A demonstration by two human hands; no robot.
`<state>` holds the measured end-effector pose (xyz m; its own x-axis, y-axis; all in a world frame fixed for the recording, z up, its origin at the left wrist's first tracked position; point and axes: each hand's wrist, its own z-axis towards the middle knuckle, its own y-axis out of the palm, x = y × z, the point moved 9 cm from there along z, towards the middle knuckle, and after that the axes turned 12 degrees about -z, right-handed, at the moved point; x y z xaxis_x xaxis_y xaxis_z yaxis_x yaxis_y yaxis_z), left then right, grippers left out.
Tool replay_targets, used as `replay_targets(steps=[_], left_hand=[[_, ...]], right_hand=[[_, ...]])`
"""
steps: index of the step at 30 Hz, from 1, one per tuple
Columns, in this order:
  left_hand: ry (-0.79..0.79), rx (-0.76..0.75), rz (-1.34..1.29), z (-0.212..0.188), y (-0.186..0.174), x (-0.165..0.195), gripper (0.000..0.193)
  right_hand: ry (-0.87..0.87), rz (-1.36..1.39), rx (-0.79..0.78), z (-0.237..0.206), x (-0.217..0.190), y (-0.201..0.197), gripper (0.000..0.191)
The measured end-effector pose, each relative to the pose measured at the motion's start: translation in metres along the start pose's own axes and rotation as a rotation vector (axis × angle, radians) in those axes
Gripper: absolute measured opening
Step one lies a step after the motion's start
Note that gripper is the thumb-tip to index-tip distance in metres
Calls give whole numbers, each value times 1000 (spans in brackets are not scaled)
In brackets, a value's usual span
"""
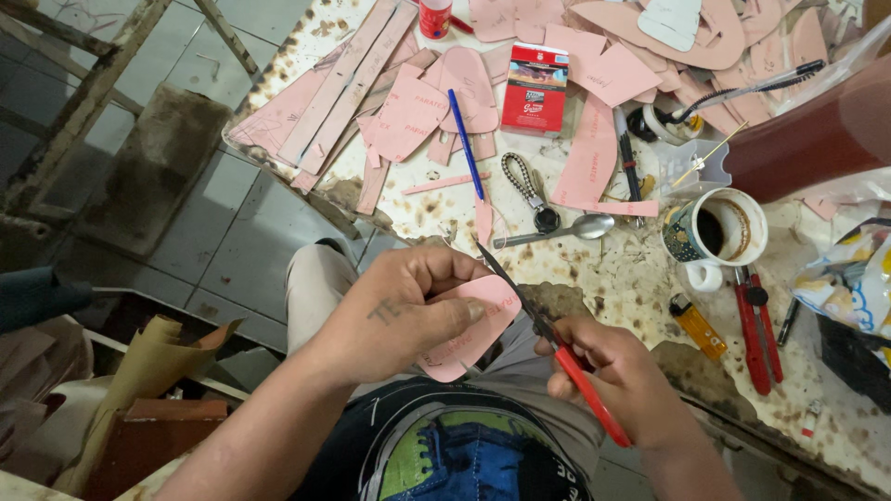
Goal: The person cuts pink paper shoe pattern pieces with red-handled scissors, trimming along drawn lines while holding each piece. They then write on a pattern piece with a blue pen, sort and stack the cut pattern pieces, and gather a stack of larger patterns at the end.
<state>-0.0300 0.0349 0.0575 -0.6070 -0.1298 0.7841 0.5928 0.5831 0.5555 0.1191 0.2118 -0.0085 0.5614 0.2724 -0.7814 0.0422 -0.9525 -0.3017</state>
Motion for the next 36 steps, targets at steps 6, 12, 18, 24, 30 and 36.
replay_targets(steps=[6, 12, 18, 24, 30, 36], left_hand=[[-28, 24, 37, 0, -2, -1, 27], [-44, 13, 51, -2, -5, -1, 28], [-20, -11, 20, 0, -3, -2, 27], [12, 0, 14, 0, -6, -4, 25], [0, 5, 7, 3, -7, -8, 24], [25, -3, 22, 2, -5, -4, 25]], right_hand=[[-191, 107, -123, 1, -16, 13, 69], [-136, 27, -104, 3, -9, 12, 76], [-131, 39, -68, 3, -10, 9, 75], [-121, 73, -53, 3, -6, 9, 67], [-126, 12, -14, 4, 2, 4, 61], [-71, 72, -79, 9, 12, 8, 61]])
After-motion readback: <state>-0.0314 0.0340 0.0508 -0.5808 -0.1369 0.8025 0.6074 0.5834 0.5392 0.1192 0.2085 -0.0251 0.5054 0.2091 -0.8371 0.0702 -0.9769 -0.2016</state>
